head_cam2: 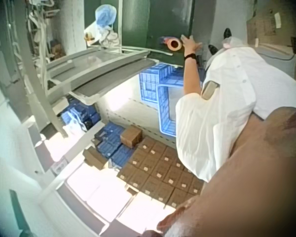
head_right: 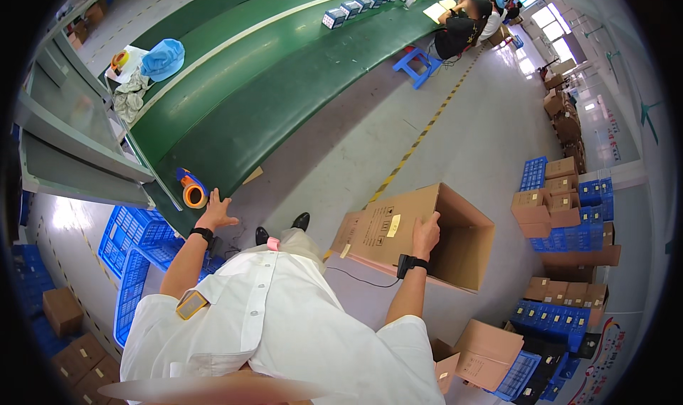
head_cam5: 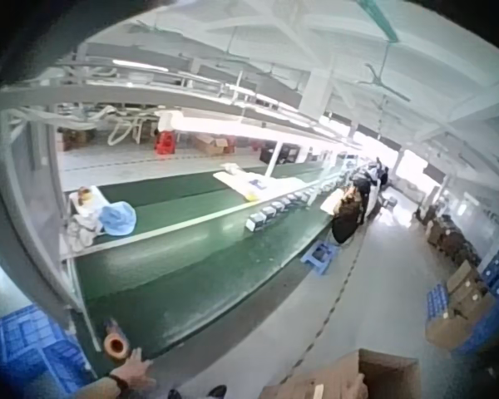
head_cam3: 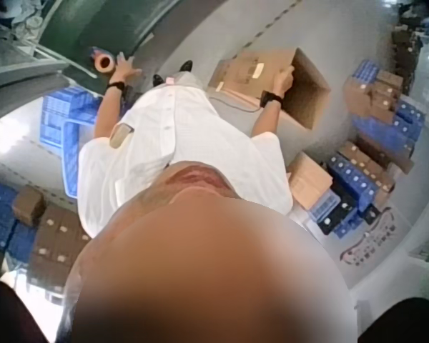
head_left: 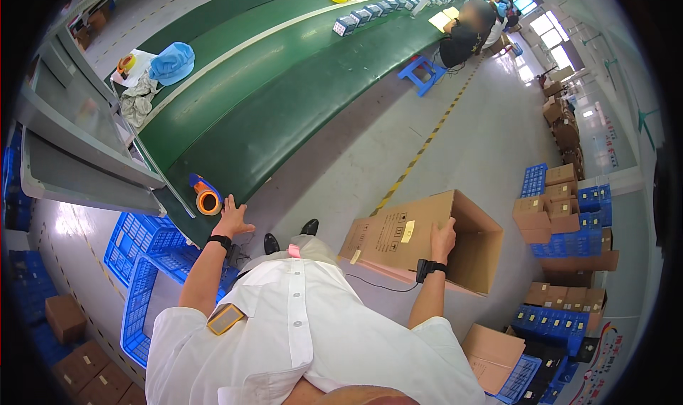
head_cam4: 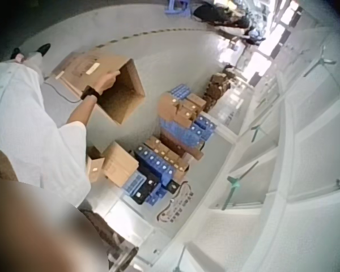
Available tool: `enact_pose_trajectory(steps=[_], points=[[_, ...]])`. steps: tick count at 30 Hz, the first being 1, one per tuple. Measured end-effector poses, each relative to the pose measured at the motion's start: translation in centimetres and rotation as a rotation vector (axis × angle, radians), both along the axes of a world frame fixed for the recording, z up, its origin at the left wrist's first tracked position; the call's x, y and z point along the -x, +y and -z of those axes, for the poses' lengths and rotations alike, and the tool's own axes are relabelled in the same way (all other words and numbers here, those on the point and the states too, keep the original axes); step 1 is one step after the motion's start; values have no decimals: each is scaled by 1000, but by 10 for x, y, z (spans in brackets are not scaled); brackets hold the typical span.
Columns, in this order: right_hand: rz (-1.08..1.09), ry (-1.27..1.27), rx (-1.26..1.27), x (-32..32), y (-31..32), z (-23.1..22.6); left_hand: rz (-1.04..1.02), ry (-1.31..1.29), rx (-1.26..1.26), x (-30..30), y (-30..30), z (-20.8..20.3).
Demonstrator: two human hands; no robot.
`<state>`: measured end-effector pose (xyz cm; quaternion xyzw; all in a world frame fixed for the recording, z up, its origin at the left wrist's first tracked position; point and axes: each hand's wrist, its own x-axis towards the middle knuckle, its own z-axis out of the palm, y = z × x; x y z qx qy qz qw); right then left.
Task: Packaging small products from an assembly line conveyor belt into a larger cardboard box.
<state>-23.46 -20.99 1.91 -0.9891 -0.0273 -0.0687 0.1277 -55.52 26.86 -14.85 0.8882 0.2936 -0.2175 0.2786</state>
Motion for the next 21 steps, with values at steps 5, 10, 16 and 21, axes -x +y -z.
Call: enact_pose_trajectory(steps=[5,10,16,21], points=[[-7,1,9,-1,-2,1,-5,3,4,1,-1,-1],[-1,9,17,-2,-2,2,-7,0,-2,0,-1,0],[-3,8,12,-2,-2,1,-5,-3,-10,1,0,6],[9,16,23,-1,-1,-1,-3,-4,-14,1,0,9]])
